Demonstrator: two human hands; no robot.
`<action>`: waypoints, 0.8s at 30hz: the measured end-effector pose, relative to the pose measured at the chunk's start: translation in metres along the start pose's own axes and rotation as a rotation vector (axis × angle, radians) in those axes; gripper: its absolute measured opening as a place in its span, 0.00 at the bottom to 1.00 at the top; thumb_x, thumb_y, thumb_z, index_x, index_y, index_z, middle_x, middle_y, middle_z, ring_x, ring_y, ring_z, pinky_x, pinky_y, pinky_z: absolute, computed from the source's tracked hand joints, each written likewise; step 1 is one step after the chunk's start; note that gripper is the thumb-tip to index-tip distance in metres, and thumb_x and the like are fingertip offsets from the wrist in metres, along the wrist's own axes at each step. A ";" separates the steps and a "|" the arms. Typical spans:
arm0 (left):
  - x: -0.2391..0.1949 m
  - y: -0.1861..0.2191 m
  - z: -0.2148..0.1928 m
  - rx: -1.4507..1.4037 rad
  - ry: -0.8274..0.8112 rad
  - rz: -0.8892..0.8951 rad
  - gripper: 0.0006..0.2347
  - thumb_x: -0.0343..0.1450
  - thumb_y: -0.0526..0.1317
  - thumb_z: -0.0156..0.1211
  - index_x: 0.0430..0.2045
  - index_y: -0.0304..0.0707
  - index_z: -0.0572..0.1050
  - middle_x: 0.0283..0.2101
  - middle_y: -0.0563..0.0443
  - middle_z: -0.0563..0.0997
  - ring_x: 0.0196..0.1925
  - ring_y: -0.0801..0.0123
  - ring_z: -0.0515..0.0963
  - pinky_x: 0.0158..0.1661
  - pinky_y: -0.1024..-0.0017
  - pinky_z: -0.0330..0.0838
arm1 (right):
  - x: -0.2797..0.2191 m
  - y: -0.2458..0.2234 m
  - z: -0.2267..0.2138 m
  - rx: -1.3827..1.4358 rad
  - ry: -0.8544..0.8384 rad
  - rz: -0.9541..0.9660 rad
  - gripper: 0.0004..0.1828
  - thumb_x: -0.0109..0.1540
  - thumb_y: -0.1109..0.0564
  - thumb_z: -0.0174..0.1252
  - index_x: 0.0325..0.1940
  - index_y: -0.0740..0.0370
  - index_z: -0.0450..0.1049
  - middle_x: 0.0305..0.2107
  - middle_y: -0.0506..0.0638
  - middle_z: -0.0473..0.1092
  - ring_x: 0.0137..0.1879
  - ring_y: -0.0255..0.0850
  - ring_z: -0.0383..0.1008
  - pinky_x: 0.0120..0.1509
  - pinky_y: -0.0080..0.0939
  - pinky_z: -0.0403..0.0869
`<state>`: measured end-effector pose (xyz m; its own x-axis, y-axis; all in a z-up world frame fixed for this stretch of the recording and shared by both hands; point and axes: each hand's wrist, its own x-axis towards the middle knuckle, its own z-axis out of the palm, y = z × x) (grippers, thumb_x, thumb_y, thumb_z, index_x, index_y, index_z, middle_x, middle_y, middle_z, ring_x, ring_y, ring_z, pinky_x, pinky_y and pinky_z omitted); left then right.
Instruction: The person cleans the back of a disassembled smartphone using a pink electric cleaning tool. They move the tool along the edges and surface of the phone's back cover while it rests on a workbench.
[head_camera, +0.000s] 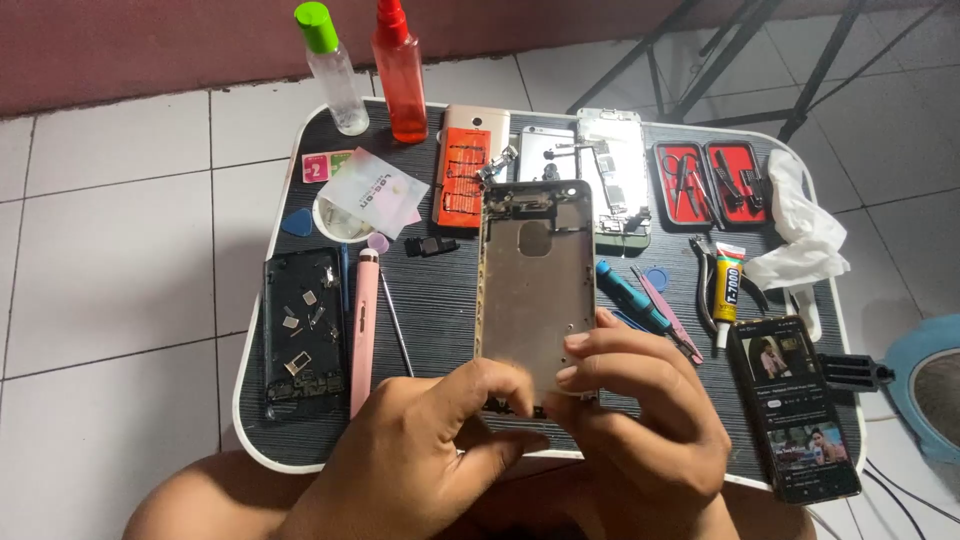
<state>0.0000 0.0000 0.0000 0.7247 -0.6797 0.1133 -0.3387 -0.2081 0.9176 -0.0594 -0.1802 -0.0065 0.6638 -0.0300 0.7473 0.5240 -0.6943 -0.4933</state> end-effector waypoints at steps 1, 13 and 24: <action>0.001 -0.002 0.000 -0.001 -0.001 -0.002 0.10 0.65 0.33 0.68 0.35 0.49 0.74 0.26 0.60 0.82 0.20 0.75 0.81 0.27 0.79 0.73 | -0.004 0.004 0.004 0.000 -0.001 0.002 0.11 0.57 0.65 0.62 0.20 0.65 0.70 0.33 0.55 0.73 0.45 0.51 0.78 0.62 0.56 0.82; 0.015 -0.025 0.012 0.108 0.059 0.137 0.03 0.73 0.42 0.61 0.34 0.47 0.76 0.29 0.60 0.84 0.25 0.72 0.83 0.30 0.75 0.73 | -0.028 0.041 0.023 0.064 0.130 -0.048 0.10 0.58 0.63 0.63 0.23 0.65 0.72 0.33 0.58 0.75 0.48 0.54 0.79 0.61 0.54 0.81; 0.017 -0.030 0.021 -0.036 0.072 -0.007 0.05 0.73 0.43 0.60 0.35 0.44 0.76 0.33 0.60 0.82 0.31 0.75 0.80 0.36 0.77 0.73 | -0.026 0.044 0.017 -0.022 0.011 -0.080 0.08 0.60 0.65 0.64 0.26 0.65 0.74 0.36 0.55 0.74 0.51 0.52 0.77 0.65 0.59 0.79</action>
<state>0.0093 -0.0201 -0.0339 0.7687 -0.6257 0.1324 -0.3124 -0.1867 0.9314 -0.0448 -0.1971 -0.0556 0.6144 0.0179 0.7888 0.5628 -0.7106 -0.4223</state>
